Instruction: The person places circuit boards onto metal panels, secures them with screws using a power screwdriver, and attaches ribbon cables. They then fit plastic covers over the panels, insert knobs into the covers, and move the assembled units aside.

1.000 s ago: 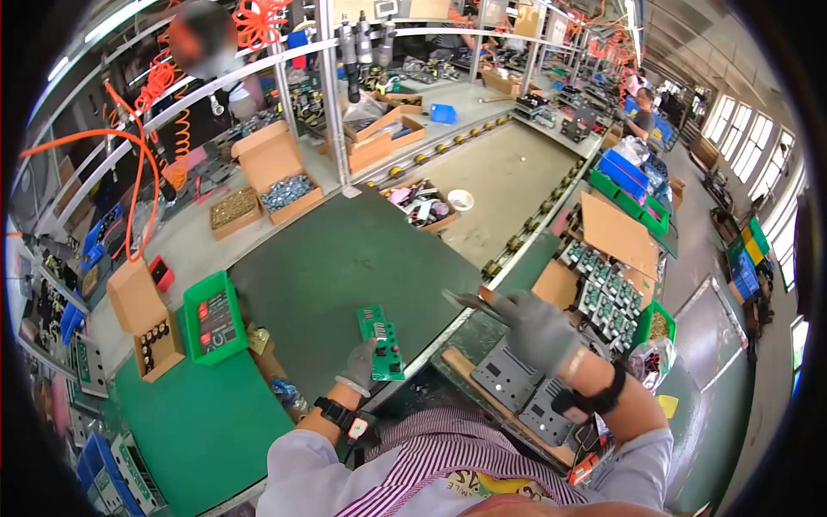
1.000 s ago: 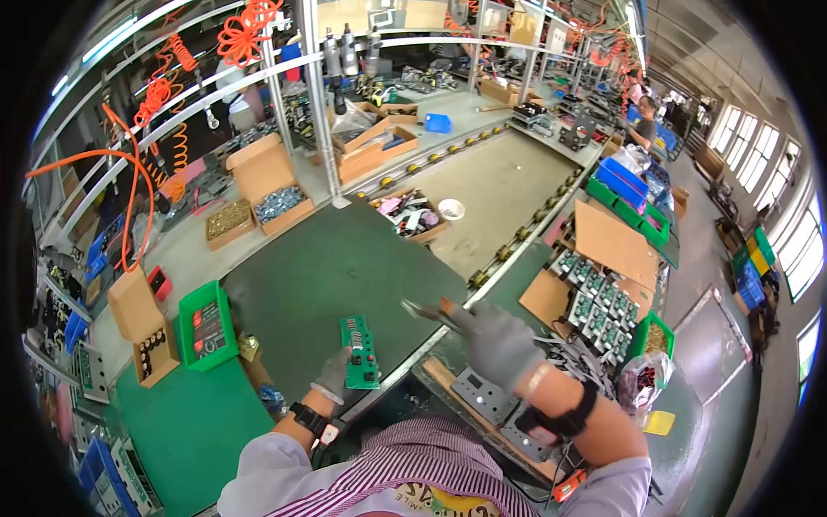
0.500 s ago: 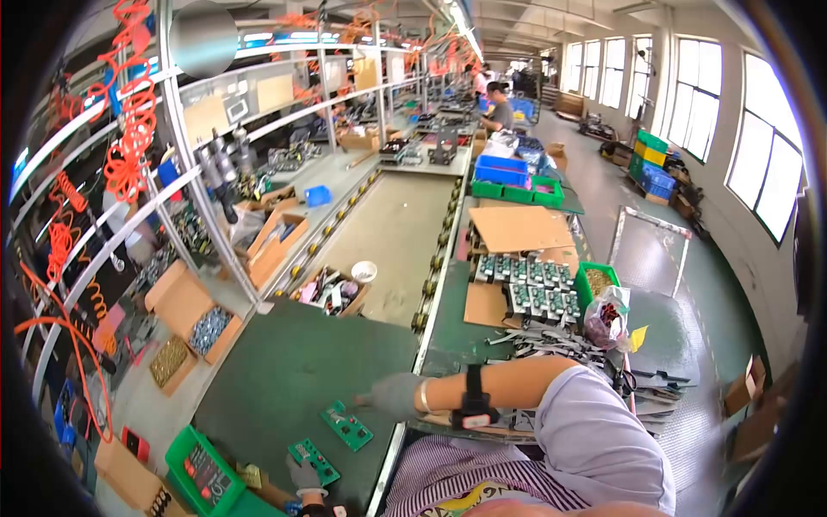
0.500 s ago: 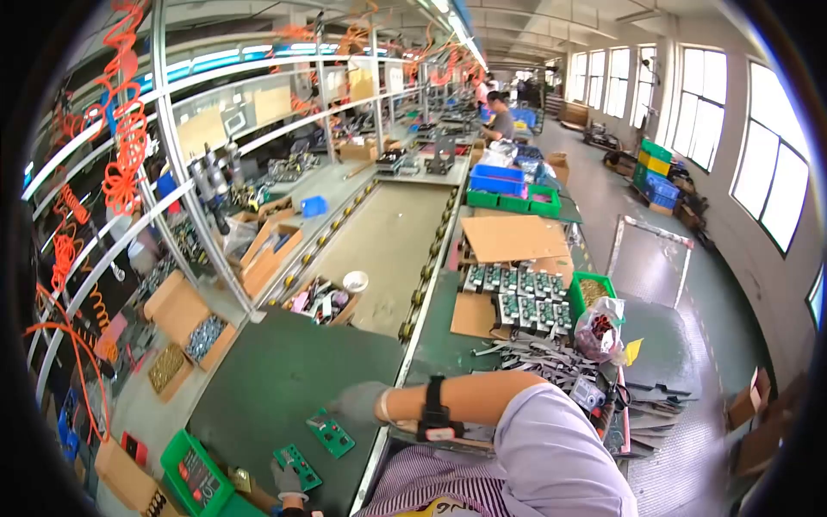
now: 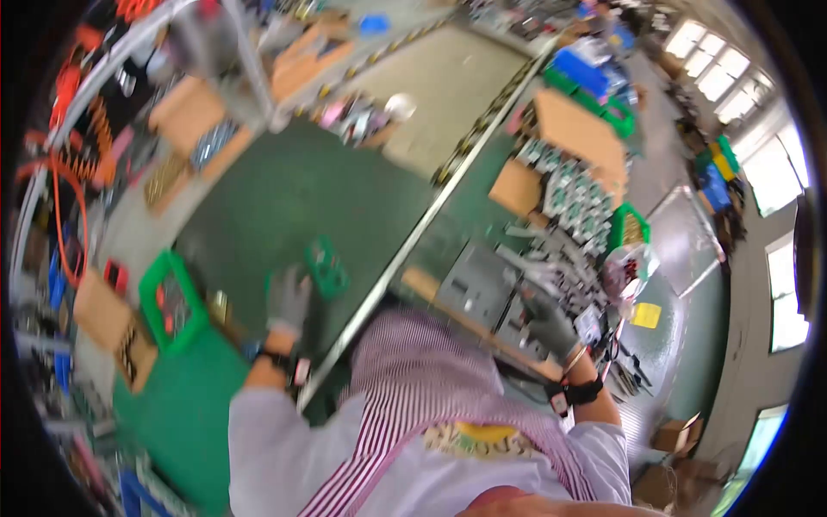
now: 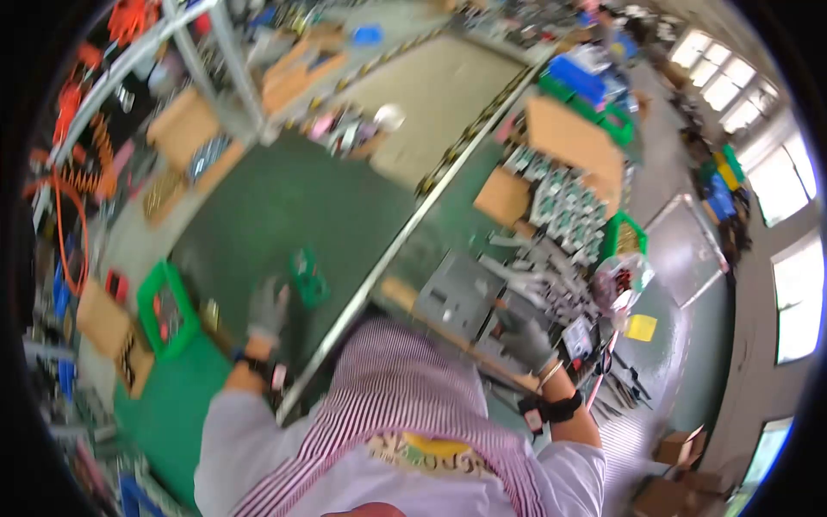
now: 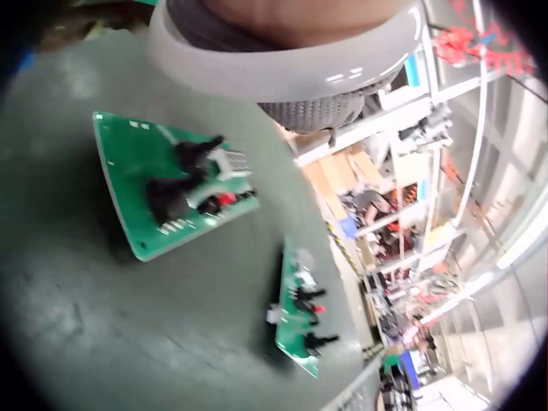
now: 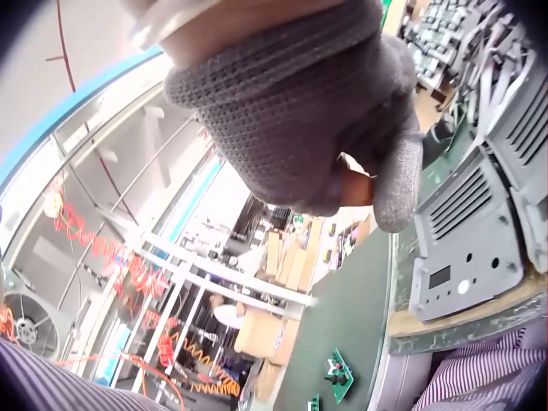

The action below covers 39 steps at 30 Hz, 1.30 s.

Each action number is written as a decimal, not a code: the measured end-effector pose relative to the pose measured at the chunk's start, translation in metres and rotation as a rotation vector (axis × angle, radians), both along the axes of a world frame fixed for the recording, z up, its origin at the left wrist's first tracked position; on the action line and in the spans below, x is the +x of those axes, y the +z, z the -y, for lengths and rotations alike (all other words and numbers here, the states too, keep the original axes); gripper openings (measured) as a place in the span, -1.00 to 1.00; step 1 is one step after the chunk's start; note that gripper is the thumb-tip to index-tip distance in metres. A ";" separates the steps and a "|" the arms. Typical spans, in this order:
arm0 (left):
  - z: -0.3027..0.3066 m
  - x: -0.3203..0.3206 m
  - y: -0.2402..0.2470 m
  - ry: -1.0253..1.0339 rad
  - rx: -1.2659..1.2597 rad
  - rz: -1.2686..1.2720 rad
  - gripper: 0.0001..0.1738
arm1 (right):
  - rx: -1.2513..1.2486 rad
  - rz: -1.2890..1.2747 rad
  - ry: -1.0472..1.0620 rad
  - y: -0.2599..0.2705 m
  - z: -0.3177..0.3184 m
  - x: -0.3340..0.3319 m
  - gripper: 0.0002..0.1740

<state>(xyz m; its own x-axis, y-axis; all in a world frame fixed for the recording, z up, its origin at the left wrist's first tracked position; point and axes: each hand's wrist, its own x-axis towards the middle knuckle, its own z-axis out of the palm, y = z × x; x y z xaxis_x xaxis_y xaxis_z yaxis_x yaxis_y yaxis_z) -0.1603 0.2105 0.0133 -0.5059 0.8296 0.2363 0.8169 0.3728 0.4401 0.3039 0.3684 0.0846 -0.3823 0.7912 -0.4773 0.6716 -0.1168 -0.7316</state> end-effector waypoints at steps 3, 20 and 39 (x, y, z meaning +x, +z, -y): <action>-0.015 0.041 -0.030 0.038 -0.286 -0.139 -0.37 | 0.017 -0.015 0.122 0.005 0.001 -0.035 -0.50; -0.026 0.026 -0.074 -0.028 -0.353 -0.024 -0.25 | 0.464 0.427 0.729 -0.032 -0.006 -0.302 -0.47; 0.004 0.022 -0.078 -0.066 -0.205 0.020 -0.43 | 0.446 0.672 0.866 -0.078 -0.007 -0.359 -0.52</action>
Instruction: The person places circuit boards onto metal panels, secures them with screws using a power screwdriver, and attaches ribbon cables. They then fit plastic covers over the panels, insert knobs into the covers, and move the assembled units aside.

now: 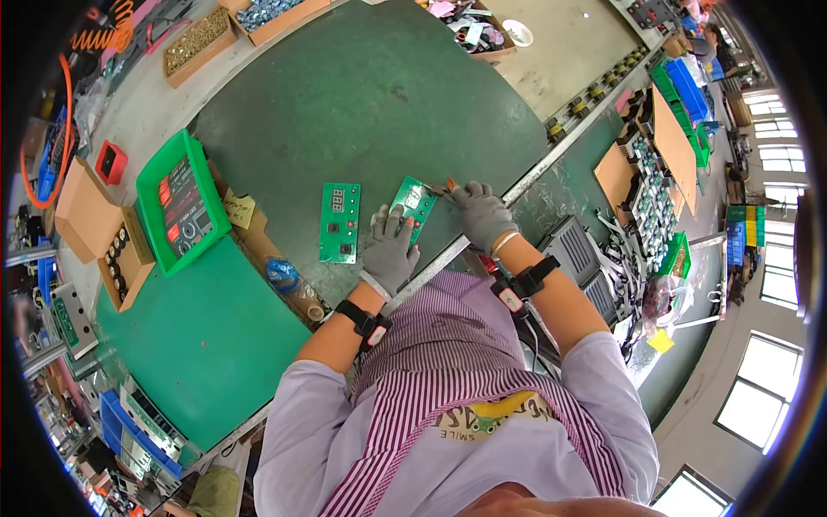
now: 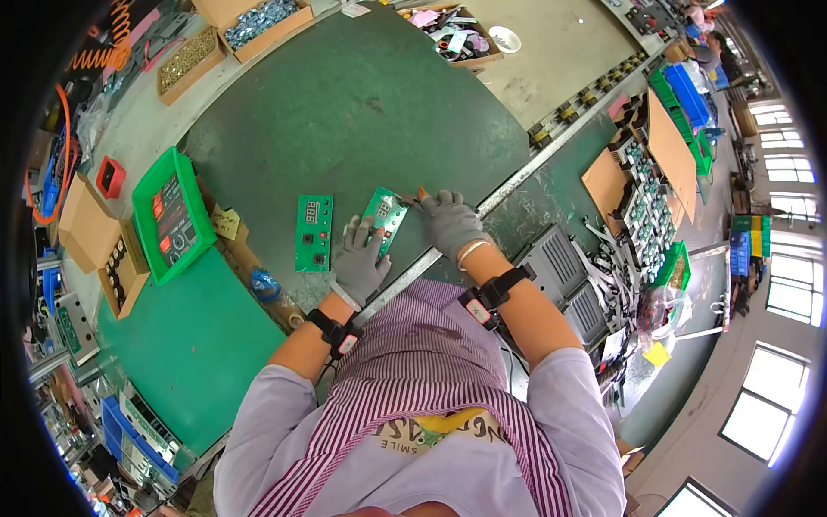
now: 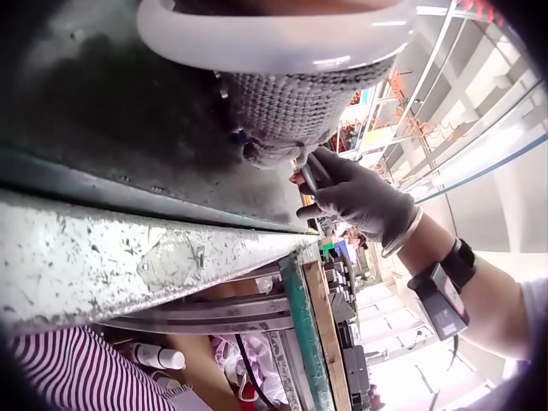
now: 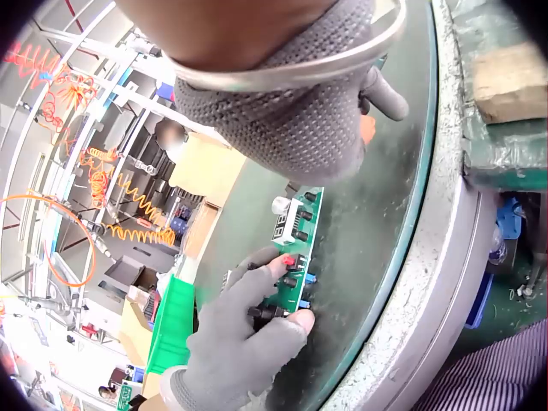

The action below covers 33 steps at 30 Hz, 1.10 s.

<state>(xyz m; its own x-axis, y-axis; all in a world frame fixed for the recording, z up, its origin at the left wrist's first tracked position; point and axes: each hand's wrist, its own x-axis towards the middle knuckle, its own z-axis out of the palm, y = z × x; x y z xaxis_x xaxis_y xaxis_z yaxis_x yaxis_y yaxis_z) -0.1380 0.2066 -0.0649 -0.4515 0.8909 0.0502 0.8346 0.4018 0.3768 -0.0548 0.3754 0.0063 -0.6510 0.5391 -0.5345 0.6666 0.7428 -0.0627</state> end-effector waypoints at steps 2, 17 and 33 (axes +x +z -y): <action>-0.001 -0.001 0.000 -0.002 -0.004 0.019 -0.43 | -0.040 -0.038 -0.028 -0.002 -0.002 0.002 -0.47; 0.000 -0.001 -0.017 -0.033 0.087 -0.017 -0.43 | -0.133 -0.153 0.371 0.050 0.054 0.019 -0.48; -0.008 0.008 0.015 -0.171 0.150 0.027 -0.40 | 0.261 -0.664 -1.171 0.050 0.049 0.373 -0.43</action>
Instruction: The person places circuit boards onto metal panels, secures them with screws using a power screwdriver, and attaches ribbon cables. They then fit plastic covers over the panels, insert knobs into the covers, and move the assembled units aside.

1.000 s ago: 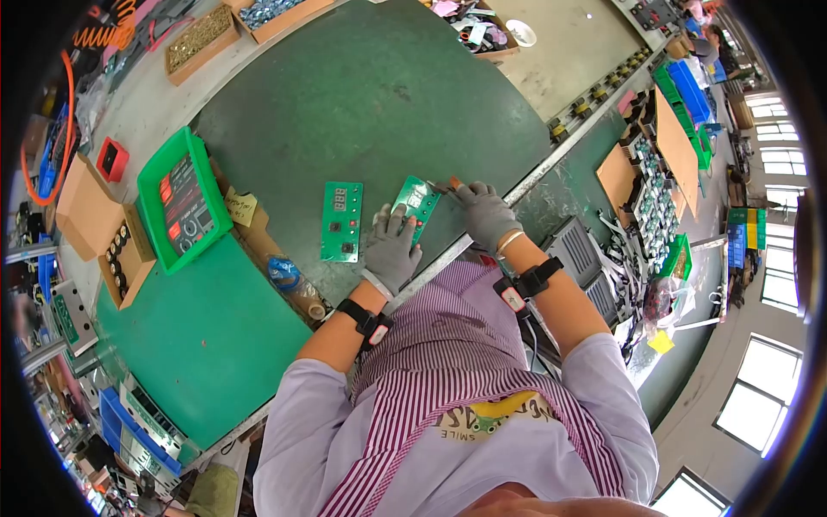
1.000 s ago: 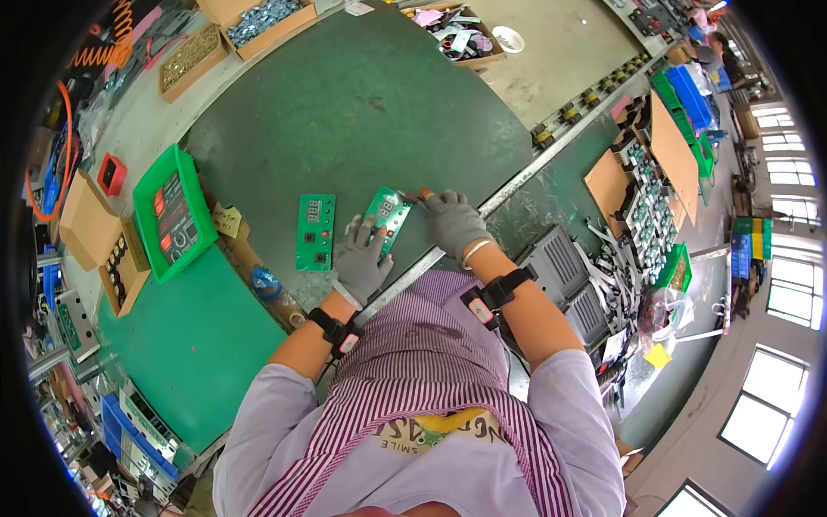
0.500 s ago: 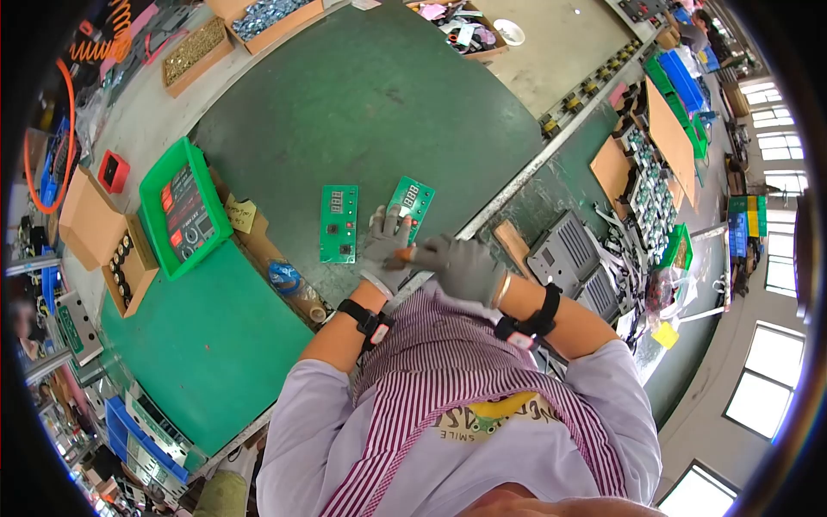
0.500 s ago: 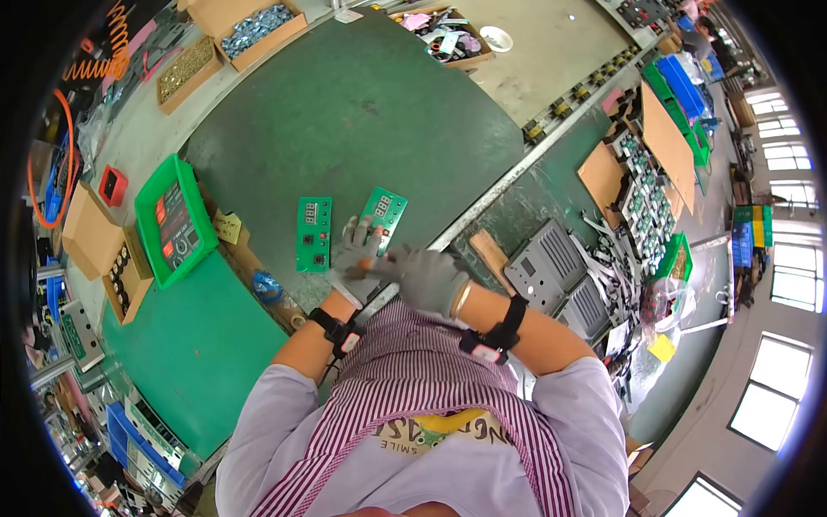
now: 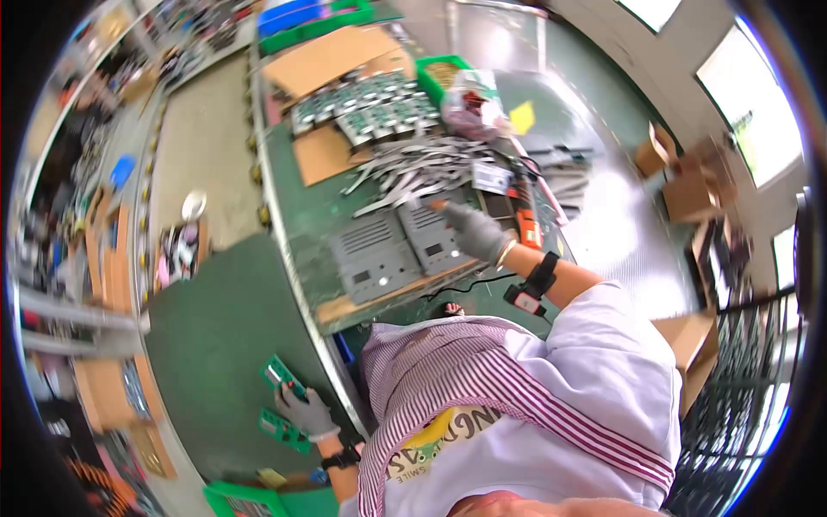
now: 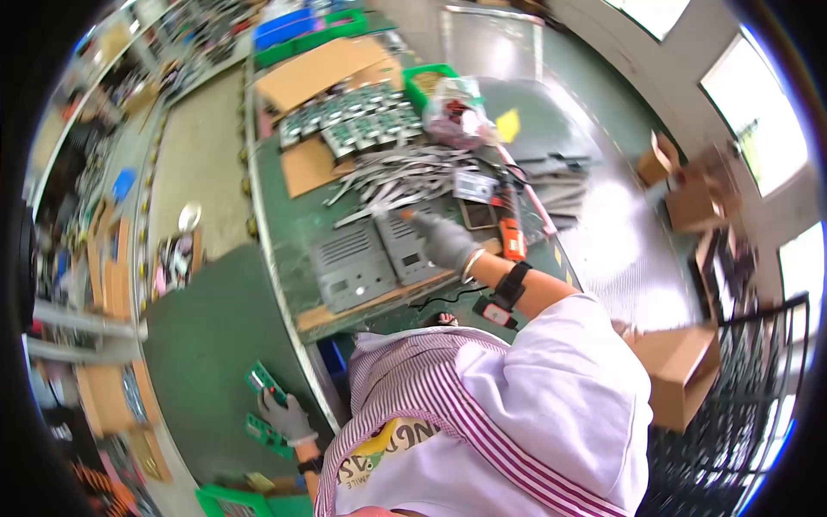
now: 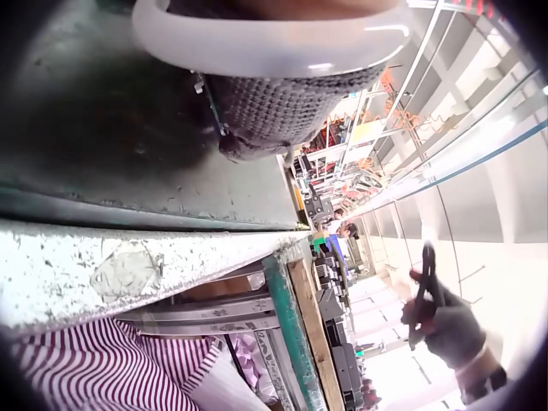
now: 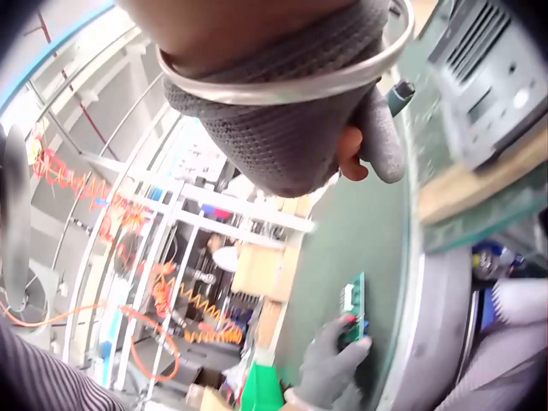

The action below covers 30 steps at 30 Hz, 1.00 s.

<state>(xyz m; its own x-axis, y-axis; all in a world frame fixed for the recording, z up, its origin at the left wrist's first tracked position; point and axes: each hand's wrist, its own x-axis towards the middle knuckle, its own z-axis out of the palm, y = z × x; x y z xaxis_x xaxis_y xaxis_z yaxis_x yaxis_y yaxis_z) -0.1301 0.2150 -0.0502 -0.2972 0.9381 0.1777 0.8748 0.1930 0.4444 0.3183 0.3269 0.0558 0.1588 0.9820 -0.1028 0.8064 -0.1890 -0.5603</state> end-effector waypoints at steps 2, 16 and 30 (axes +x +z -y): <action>-0.009 0.015 0.018 -0.033 -0.019 0.042 -0.40 | 0.097 -0.010 -0.200 -0.034 0.009 0.086 -0.47; -0.080 0.195 0.104 -0.417 0.034 0.032 -0.25 | -0.158 0.323 -0.622 -0.046 -0.084 0.286 -0.46; -0.059 0.242 0.124 -0.098 -0.019 0.161 -0.19 | 0.307 0.184 0.026 -0.064 -0.089 0.277 -0.57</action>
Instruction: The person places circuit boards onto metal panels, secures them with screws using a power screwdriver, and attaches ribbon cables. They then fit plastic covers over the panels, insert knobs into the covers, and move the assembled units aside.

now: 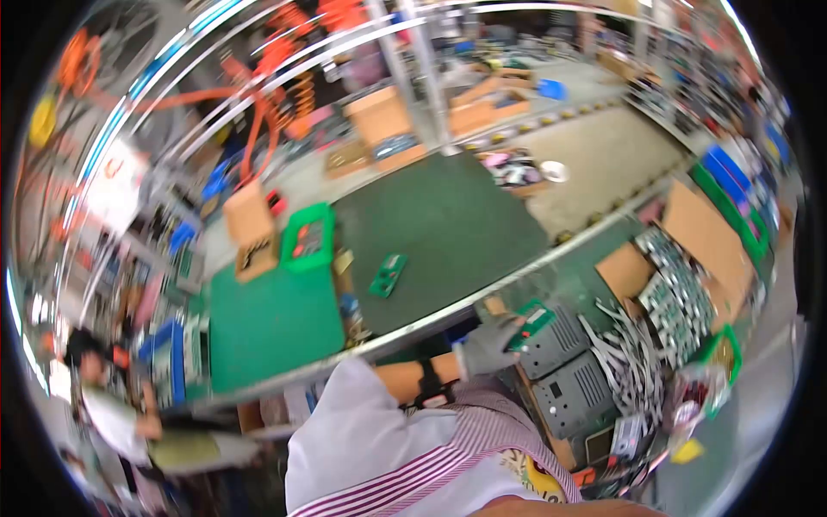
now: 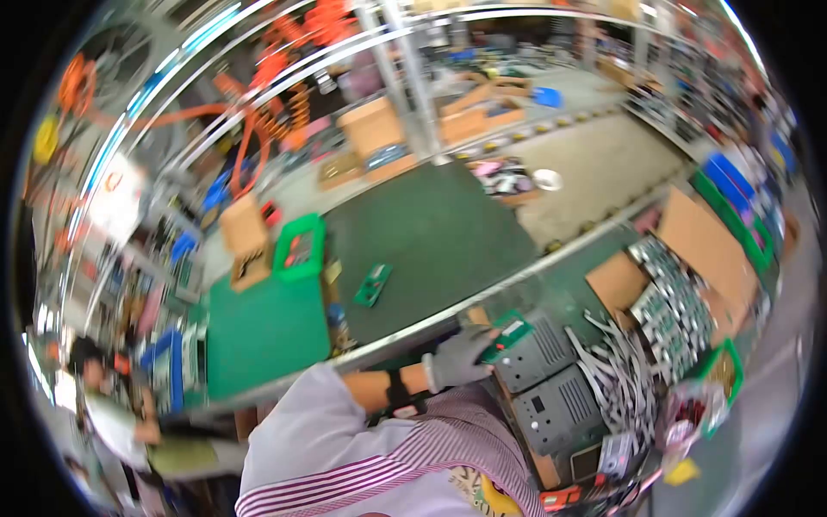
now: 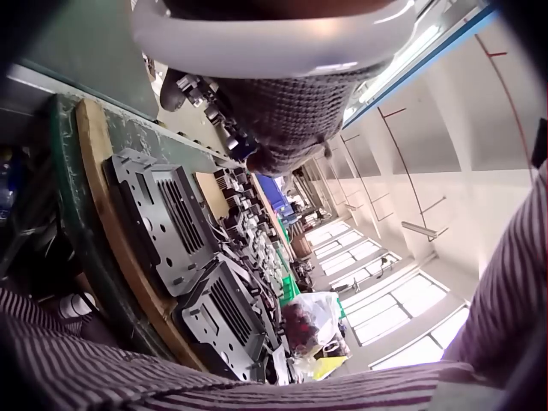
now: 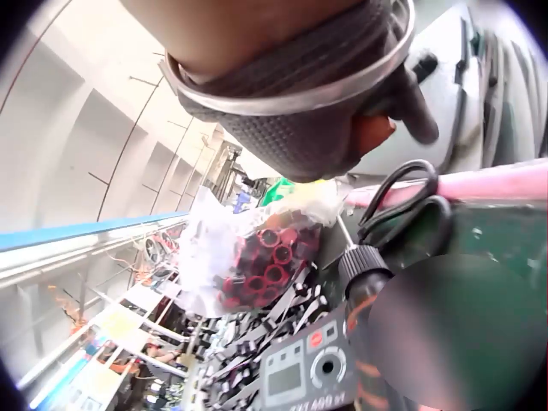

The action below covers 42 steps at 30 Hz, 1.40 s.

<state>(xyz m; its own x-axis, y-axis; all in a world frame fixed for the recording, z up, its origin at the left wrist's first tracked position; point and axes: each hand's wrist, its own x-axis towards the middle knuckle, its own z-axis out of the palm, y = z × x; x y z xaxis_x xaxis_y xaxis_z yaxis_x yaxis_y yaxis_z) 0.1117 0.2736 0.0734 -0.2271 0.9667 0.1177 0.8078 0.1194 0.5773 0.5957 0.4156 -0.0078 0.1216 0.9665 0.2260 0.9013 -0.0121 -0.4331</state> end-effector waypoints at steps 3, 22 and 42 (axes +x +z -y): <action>-0.009 0.005 -0.011 -0.041 0.116 -0.026 -0.16 | 0.027 -0.073 0.103 0.014 -0.007 -0.056 -0.57; 0.019 -0.046 0.020 0.047 0.405 -0.012 0.07 | -0.795 -1.120 0.892 0.113 0.071 -0.403 -0.66; 0.098 -0.292 -0.098 0.476 -0.306 -0.496 -0.15 | -0.380 0.007 0.410 0.048 -0.003 -0.351 -0.63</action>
